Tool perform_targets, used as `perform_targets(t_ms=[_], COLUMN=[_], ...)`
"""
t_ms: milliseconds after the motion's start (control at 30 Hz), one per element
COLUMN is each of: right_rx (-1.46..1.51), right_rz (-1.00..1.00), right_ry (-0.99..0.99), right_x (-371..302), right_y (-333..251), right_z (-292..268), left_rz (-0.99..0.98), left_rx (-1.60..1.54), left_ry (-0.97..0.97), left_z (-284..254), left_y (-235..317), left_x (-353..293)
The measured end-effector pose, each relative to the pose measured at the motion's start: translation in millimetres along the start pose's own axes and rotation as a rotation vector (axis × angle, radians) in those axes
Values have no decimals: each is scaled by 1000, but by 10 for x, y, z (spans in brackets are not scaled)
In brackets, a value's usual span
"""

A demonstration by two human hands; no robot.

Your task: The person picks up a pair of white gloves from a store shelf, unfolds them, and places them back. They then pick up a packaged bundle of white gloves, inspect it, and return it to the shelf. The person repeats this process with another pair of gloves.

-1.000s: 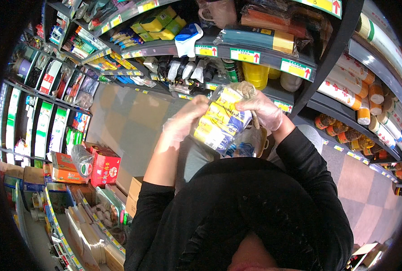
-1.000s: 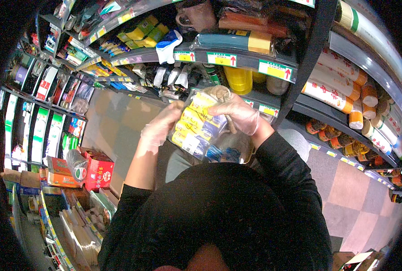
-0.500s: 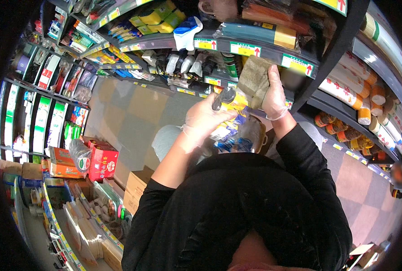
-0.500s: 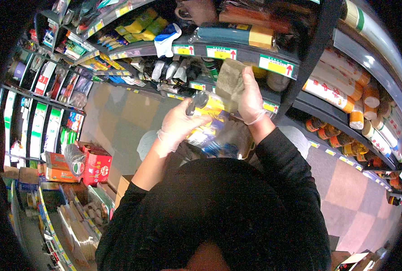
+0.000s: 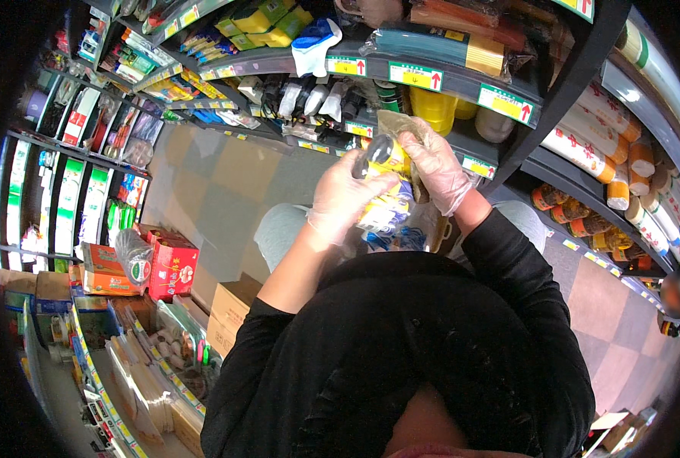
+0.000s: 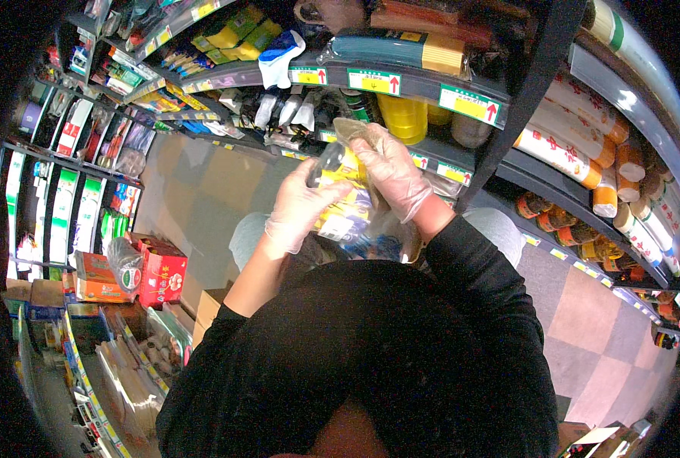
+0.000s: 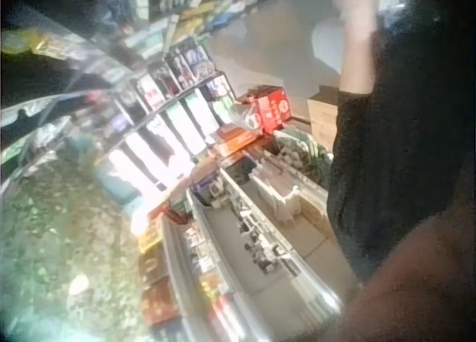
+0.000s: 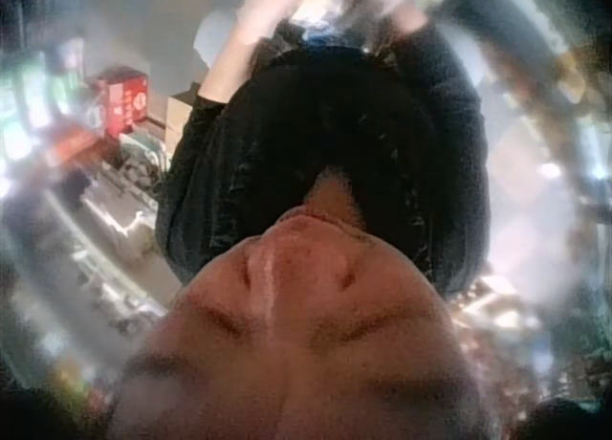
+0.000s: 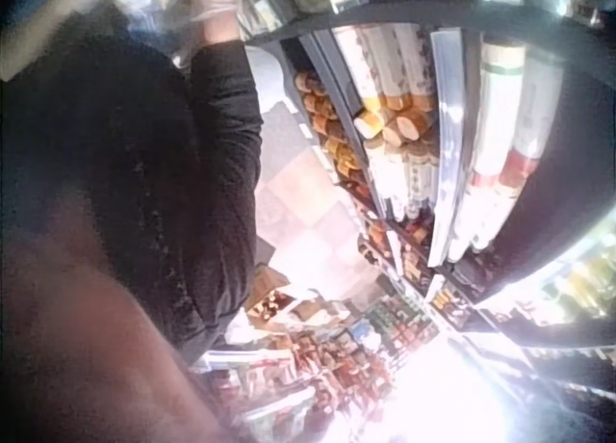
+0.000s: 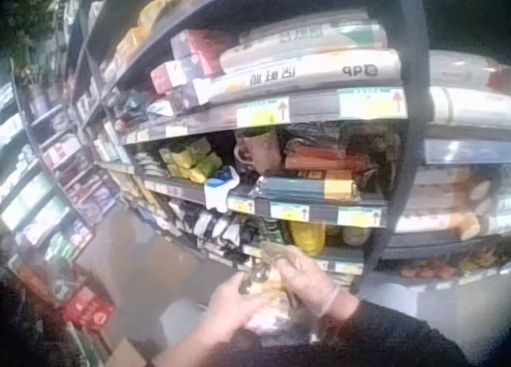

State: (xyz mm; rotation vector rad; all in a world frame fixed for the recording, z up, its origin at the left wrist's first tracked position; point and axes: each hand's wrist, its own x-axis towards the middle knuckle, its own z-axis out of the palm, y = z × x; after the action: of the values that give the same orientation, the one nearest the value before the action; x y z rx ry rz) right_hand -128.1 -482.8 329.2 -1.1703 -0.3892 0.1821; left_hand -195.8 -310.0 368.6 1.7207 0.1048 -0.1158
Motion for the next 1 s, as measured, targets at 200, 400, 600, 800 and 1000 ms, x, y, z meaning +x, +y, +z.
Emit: perform_targets(t_ms=[200, 400, 600, 800, 1000], right_rx=[24, 324, 468, 377, 316], right_rz=[53, 244, 55, 68, 76], right_ry=[48, 226, -51, 63, 31], right_x=[71, 55, -126, -183, -178], right_y=[134, 160, 9, 260, 319], right_z=[-89, -136, 162, 149, 217], left_rz=[9, 28, 58, 47, 47], left_rx=[-277, -597, -670, -595, -685], left_ry=[141, 127, 142, 84, -55], left_z=[-129, -272, -39, -35, -214], left_y=[-41, -59, -282, -388, -331], left_x=[-7, 21, 130, 181, 180])
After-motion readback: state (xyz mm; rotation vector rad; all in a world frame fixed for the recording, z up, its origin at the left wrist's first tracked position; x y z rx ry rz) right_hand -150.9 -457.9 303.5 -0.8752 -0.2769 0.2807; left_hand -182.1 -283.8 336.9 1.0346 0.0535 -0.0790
